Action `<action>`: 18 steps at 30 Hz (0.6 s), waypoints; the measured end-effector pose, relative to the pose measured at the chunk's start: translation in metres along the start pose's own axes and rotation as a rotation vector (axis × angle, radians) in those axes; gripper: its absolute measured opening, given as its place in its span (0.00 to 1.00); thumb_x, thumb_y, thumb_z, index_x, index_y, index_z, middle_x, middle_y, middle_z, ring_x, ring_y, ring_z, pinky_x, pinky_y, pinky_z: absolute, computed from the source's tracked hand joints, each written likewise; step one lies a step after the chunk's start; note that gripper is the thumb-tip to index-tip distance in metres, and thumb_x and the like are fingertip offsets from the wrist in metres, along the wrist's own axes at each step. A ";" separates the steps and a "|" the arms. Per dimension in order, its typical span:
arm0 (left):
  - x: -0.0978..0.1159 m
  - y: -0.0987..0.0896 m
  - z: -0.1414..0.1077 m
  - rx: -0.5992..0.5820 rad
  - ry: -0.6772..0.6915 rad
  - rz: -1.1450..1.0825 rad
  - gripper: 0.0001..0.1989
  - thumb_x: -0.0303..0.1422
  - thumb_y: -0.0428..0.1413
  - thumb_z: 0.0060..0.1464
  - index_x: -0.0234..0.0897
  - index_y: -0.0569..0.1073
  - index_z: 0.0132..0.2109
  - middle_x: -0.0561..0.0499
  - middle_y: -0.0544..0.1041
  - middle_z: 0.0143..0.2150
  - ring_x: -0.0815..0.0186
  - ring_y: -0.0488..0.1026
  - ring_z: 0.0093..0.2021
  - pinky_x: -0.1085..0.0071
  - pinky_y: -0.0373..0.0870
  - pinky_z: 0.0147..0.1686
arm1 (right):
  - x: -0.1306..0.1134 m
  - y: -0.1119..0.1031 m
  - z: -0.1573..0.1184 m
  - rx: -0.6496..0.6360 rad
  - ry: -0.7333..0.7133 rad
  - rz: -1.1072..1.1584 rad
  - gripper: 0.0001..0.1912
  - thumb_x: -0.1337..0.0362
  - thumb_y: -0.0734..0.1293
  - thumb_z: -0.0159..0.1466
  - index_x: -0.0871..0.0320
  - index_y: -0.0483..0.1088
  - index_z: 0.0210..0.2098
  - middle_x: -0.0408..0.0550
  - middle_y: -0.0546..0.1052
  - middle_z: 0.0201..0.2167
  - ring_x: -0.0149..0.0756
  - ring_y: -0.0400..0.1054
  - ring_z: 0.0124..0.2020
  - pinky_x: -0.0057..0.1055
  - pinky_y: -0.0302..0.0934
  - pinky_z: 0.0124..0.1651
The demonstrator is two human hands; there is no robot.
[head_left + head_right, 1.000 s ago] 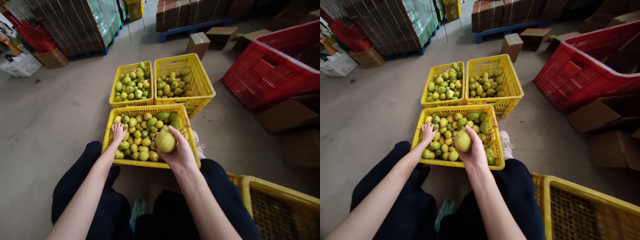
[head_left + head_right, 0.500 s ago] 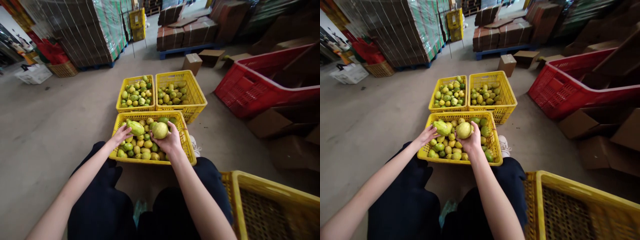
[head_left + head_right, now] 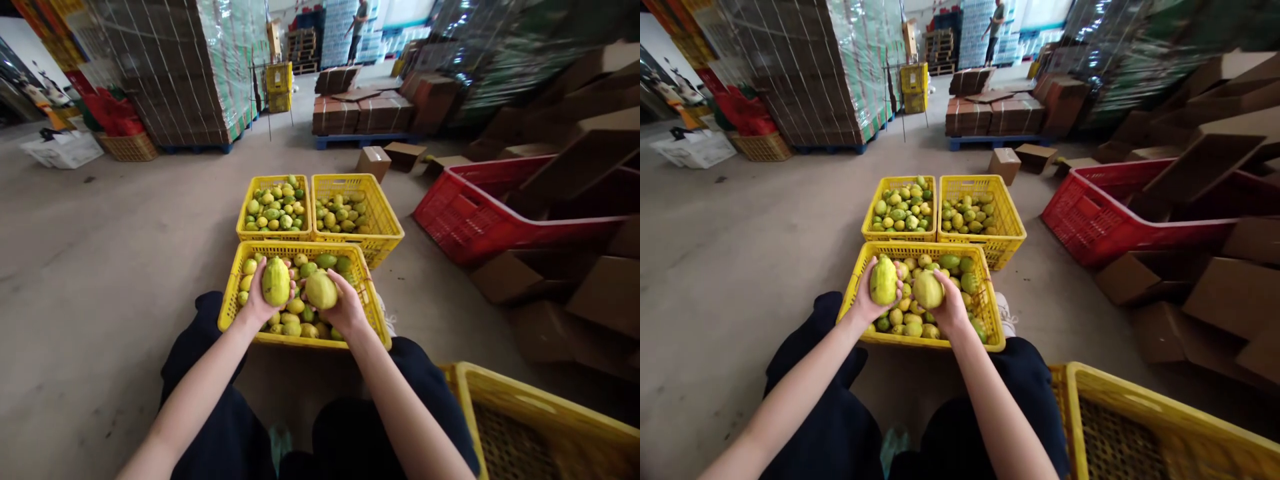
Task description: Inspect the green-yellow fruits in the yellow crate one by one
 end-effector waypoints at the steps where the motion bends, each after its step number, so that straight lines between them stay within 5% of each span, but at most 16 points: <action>1: -0.001 0.001 0.001 -0.015 0.001 0.023 0.19 0.46 0.49 0.62 0.34 0.74 0.39 0.48 0.76 0.30 0.67 0.74 0.25 0.72 0.72 0.25 | 0.000 0.001 -0.001 -0.014 -0.019 -0.004 0.13 0.56 0.68 0.58 0.60 0.73 0.34 0.49 0.79 0.25 0.40 0.74 0.22 0.28 0.61 0.15; 10: -0.020 0.010 -0.002 -0.230 0.015 0.336 0.17 0.41 0.54 0.55 0.32 0.73 0.28 0.42 0.78 0.27 0.56 0.79 0.29 0.63 0.76 0.32 | 0.001 0.015 -0.005 -0.235 -0.130 -0.102 0.15 0.54 0.66 0.55 0.61 0.74 0.28 0.48 0.75 0.19 0.38 0.69 0.16 0.26 0.57 0.12; 14: -0.022 0.020 -0.010 -0.369 -0.008 0.422 0.17 0.43 0.57 0.51 0.31 0.75 0.27 0.43 0.77 0.24 0.59 0.76 0.23 0.62 0.75 0.31 | 0.003 0.018 -0.006 -0.324 -0.095 -0.141 0.17 0.52 0.66 0.53 0.61 0.73 0.26 0.48 0.75 0.17 0.39 0.69 0.14 0.26 0.55 0.11; 18: -0.020 0.019 -0.013 -0.374 -0.040 0.434 0.17 0.42 0.57 0.51 0.29 0.76 0.28 0.44 0.76 0.23 0.61 0.74 0.21 0.64 0.73 0.30 | 0.006 0.022 -0.005 -0.379 -0.061 -0.145 0.16 0.52 0.65 0.51 0.60 0.71 0.25 0.48 0.75 0.19 0.40 0.70 0.14 0.27 0.55 0.10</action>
Point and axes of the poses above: each hand's wrist, its own z-axis towards the middle knuckle, its own y-axis out of the palm, x = y × z, the point moved 6 cm from there along z, towards the middle knuckle
